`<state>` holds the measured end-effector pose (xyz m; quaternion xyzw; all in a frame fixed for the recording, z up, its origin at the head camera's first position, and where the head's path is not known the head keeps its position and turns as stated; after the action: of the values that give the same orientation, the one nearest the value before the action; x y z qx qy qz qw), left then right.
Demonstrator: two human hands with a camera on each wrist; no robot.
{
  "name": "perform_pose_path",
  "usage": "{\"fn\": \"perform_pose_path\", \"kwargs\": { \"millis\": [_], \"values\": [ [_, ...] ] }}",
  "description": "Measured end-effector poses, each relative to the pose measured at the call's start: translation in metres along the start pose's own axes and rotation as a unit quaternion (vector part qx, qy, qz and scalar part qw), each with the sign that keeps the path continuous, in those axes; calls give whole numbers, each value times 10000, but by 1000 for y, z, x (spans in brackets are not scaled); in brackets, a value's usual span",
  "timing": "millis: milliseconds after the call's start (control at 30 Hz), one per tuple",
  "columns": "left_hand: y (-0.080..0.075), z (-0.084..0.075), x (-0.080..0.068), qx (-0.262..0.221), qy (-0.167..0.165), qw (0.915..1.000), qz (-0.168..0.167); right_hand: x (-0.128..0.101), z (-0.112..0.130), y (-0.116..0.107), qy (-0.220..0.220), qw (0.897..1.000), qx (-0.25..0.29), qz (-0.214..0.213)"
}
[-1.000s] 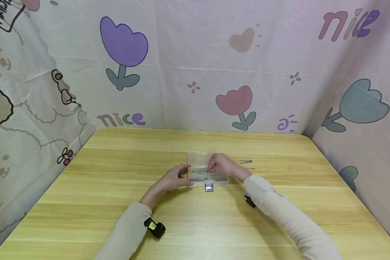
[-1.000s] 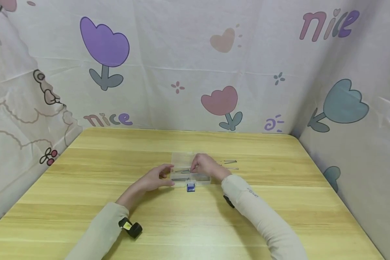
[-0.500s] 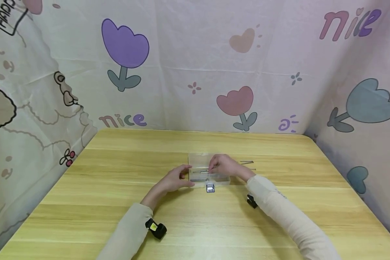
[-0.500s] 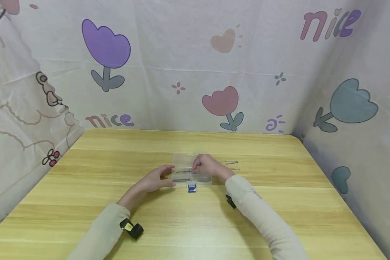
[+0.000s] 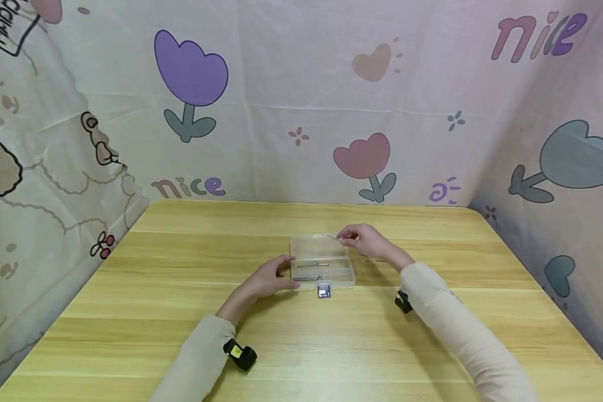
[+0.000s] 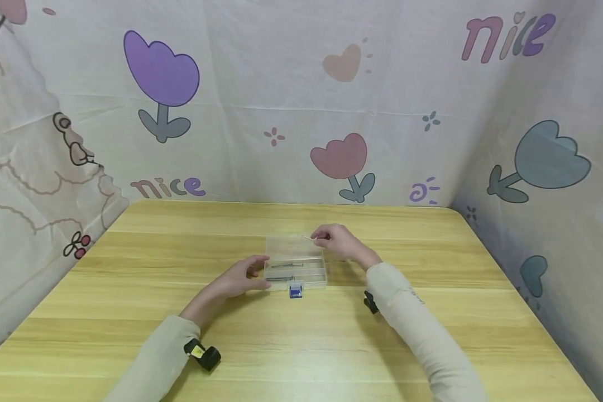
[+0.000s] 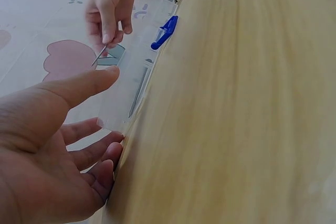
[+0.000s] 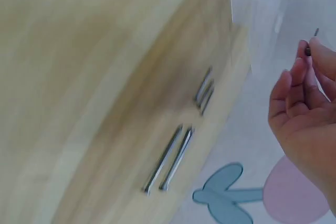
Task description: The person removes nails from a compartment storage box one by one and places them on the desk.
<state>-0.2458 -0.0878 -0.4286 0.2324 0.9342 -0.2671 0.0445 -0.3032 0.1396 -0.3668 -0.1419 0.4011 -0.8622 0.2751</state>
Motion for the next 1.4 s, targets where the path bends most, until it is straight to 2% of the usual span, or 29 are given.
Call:
{"fn": "perform_pose_path", "kwargs": {
  "millis": [367, 767, 967, 1400],
  "values": [
    [0, 0, 0, -11, 47, 10000, 28, -18, -30, -27, 232, 9990, -349, -153],
    [0, -1, 0, -30, 6, 10000, -22, -45, -74, -50, 1025, 9933, -396, -365],
    [0, -3, 0, -75, 3, 10000, 21, -61, -89, -58, 1178, 9923, -218, -322],
    [-1, -3, 0, -150, 111, 9998, 50, -84, -115, -68, 1188, 9908, -480, -446]
  ]
}}
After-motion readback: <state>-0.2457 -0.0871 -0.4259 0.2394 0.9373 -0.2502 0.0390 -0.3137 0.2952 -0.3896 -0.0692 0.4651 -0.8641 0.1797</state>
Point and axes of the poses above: each hand's wrist, its own x-axis towards the middle knuckle, its own y-axis out of the palm, z = x × y, the point moved 6 cm from there along x, towards the middle knuckle, and after that the axes turned 6 degrees about z, right-handed, at the moved point
